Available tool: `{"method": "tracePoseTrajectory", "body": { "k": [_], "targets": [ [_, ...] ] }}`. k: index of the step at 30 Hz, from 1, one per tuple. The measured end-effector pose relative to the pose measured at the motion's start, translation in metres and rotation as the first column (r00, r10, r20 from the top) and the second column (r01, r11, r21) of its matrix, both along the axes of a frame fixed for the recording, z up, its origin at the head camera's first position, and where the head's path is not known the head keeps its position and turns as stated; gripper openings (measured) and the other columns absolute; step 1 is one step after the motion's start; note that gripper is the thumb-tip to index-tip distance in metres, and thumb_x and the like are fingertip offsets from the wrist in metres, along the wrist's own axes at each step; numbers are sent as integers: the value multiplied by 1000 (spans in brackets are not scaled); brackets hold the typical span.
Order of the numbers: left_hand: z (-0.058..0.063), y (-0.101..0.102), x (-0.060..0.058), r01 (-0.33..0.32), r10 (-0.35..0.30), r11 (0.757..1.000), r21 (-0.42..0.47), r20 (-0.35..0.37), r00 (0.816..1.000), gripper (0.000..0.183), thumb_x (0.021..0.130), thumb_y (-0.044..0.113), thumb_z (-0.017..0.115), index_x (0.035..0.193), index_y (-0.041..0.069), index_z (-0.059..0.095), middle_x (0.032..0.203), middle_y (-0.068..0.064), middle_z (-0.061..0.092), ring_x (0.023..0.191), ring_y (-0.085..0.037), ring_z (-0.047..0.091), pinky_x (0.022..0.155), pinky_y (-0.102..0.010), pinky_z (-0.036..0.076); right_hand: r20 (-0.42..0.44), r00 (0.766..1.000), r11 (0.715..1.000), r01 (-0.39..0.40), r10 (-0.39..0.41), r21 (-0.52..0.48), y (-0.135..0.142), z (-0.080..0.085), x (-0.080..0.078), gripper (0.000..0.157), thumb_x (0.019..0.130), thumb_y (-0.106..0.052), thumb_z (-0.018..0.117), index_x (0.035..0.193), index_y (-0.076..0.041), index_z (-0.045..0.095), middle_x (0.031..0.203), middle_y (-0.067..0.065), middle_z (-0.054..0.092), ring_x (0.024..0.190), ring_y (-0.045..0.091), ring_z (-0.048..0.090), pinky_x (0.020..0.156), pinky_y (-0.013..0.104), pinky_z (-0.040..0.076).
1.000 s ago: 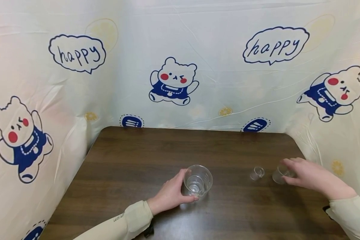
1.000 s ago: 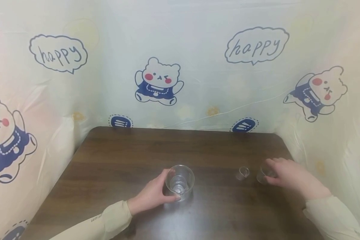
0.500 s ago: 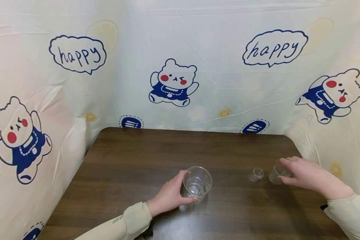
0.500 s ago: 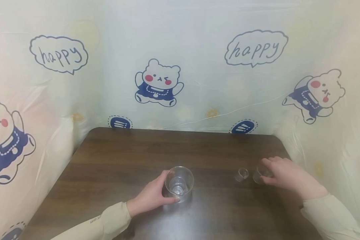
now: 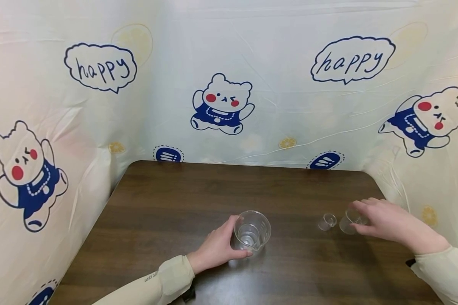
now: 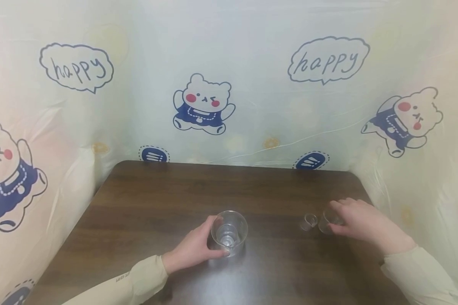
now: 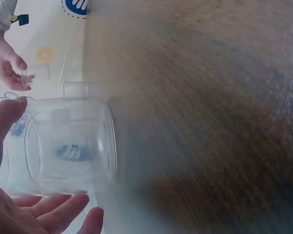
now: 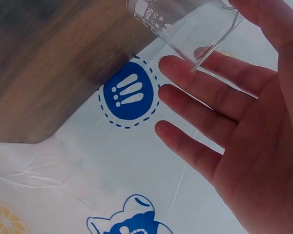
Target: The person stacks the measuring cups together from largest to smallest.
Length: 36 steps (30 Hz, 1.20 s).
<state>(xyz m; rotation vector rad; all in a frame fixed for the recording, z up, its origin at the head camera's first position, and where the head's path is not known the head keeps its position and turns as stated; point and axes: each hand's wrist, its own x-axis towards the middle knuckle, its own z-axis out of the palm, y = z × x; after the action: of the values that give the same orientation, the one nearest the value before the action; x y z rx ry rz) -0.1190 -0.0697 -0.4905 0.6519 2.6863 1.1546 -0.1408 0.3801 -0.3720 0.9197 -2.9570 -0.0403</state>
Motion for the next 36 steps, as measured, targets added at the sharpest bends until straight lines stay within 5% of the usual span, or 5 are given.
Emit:
{"method": "tracePoseTrajectory", "body": {
  "k": [25,36],
  "targets": [
    [-3,-1,-1,0,0,1000,-12,-7,1000,87,78,57,86,143,16,46,138,-4,63,112,-22,67,87,-47,54,8,1000,1000,-26,26,8,-25,12,0,33,80,-35,86,100,-15,69,82,-11,65,71,9,56,65,37,51],
    [-3,-1,0,-4,4,1000,-14,-17,1000,86,77,57,86,142,17,46,137,-3,63,110,-22,68,84,-46,54,-86,991,994,-106,107,14,-35,14,0,30,78,-36,84,96,-16,68,80,-13,63,75,15,60,71,42,51]
  ]
}}
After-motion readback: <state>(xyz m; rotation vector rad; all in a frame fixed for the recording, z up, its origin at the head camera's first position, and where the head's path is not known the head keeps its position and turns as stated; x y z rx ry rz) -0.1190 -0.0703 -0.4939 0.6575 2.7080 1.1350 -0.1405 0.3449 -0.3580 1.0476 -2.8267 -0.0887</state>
